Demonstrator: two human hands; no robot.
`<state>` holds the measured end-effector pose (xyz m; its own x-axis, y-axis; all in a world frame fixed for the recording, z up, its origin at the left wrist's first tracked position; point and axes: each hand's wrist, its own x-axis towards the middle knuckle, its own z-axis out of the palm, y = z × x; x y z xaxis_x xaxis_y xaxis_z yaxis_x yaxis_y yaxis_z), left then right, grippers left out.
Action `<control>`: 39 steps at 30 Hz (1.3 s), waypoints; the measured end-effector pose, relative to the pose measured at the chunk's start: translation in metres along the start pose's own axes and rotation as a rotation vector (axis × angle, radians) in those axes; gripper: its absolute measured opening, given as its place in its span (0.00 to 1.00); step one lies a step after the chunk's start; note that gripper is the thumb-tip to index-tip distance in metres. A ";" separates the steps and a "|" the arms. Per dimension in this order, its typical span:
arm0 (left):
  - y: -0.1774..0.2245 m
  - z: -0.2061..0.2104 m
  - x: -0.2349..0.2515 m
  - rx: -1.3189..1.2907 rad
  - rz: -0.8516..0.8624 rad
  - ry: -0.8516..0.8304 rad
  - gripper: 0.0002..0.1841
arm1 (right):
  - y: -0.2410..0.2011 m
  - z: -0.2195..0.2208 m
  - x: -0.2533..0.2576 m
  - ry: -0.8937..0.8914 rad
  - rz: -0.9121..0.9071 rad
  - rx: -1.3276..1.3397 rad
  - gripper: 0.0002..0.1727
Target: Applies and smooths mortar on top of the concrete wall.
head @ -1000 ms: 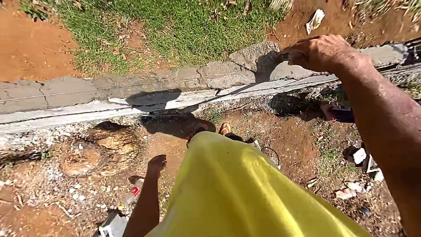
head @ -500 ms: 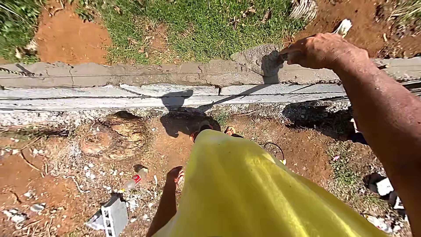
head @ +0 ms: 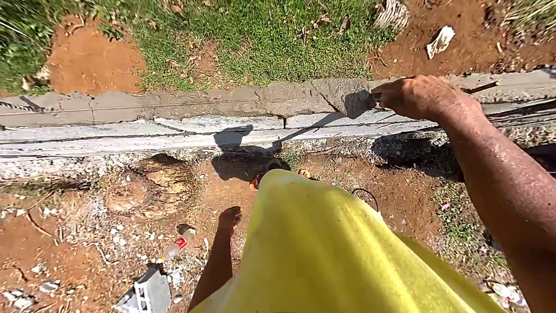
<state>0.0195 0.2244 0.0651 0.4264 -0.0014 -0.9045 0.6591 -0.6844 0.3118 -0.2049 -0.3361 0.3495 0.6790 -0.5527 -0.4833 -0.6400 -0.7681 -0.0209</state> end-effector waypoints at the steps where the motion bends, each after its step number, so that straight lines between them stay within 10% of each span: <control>1: 0.002 -0.001 0.002 0.012 -0.010 -0.003 0.14 | 0.002 0.004 -0.007 -0.001 0.016 0.013 0.19; 10: 0.028 -0.019 0.016 0.112 -0.036 -0.037 0.14 | -0.004 0.024 -0.071 0.084 0.357 0.091 0.20; 32: 0.140 -0.135 0.126 0.407 0.011 -0.152 0.16 | -0.305 0.027 -0.028 -0.001 0.402 0.267 0.23; 39: 0.161 -0.135 0.127 0.461 0.011 -0.177 0.17 | -0.289 0.027 -0.042 0.021 0.498 0.358 0.23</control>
<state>0.2636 0.2131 0.0393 0.2941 -0.1067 -0.9498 0.2959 -0.9348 0.1966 -0.0586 -0.0824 0.3525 0.2718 -0.8262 -0.4934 -0.9609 -0.2613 -0.0917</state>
